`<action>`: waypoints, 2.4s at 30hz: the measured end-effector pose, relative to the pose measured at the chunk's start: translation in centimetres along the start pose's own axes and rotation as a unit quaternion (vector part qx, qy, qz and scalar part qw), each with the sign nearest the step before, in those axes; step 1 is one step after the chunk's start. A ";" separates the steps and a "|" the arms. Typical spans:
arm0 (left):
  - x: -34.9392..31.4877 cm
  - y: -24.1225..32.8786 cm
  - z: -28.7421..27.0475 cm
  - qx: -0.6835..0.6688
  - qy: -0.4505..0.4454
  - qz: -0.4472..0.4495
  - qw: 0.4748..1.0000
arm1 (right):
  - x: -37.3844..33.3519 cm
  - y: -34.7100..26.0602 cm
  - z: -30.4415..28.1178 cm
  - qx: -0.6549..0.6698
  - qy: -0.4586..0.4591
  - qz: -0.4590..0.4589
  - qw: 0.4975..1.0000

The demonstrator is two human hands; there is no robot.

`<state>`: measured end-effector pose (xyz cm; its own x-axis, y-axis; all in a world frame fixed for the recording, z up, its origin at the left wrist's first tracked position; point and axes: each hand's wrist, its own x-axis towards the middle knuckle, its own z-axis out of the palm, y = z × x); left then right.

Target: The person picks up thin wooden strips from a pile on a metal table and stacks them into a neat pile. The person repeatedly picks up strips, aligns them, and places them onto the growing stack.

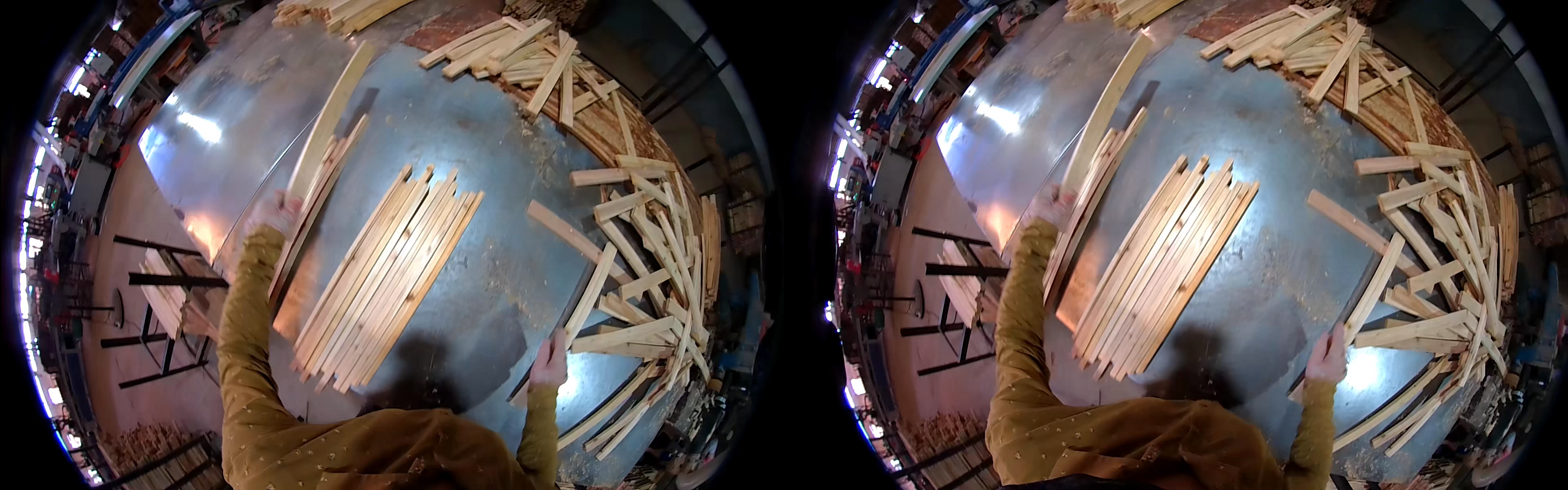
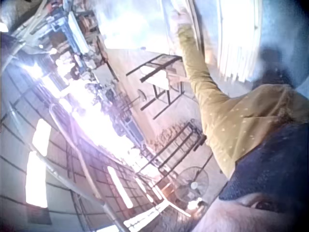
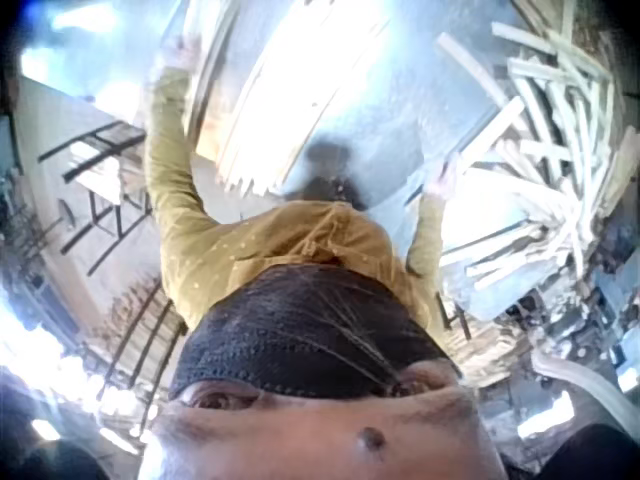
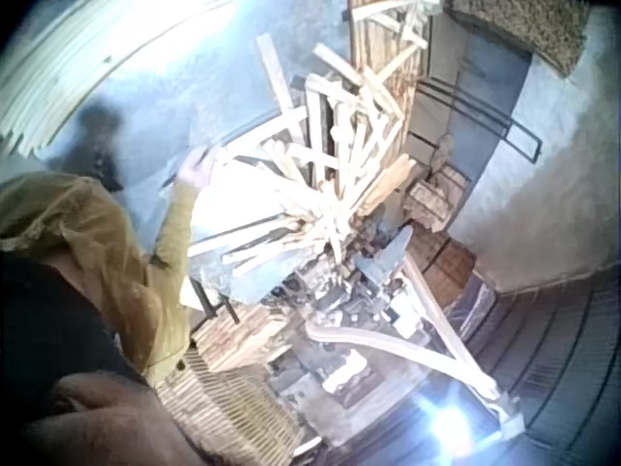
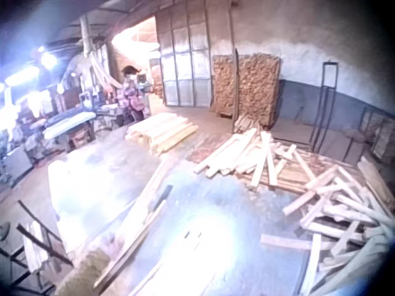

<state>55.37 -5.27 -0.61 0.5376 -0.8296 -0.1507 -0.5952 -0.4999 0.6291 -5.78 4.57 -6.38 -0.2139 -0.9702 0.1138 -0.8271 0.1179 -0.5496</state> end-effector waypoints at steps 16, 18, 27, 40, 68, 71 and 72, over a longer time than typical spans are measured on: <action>32.8 -2.8 1.1 0.082 0.242 0.134 0.957 | -0.7 0.1 4.0 -0.009 -0.014 0.166 0.986; 34.4 7.4 5.6 -0.163 0.192 -0.034 0.967 | 1.8 -1.2 3.1 -0.198 0.016 0.121 0.973; -4.1 19.5 22.3 -0.406 -0.445 0.136 0.787 | 7.4 -5.1 4.2 -0.107 -0.079 0.270 0.953; -33.4 20.2 29.7 0.310 -0.273 0.056 0.909 | 25.5 10.0 -5.6 -0.286 -0.085 -0.108 0.948; -33.2 12.1 26.0 -0.634 -0.489 -0.211 0.561 | 30.5 -4.3 0.8 -0.286 -0.239 -0.076 0.925; -33.5 10.8 23.4 -0.569 -0.420 -0.248 0.662 | 30.2 -0.1 7.1 -0.278 -0.168 -0.146 0.934; -33.3 9.0 23.8 -0.565 -0.434 -0.264 0.650 | 31.2 -0.2 6.8 -0.291 -0.213 -0.076 0.930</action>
<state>17.90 11.97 -8.03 -0.3420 -0.6901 -0.6378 0.6185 -0.6763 0.4000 -8.78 -27.18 -8.33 0.0505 -0.9661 -0.2532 -0.9986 -0.0523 0.0006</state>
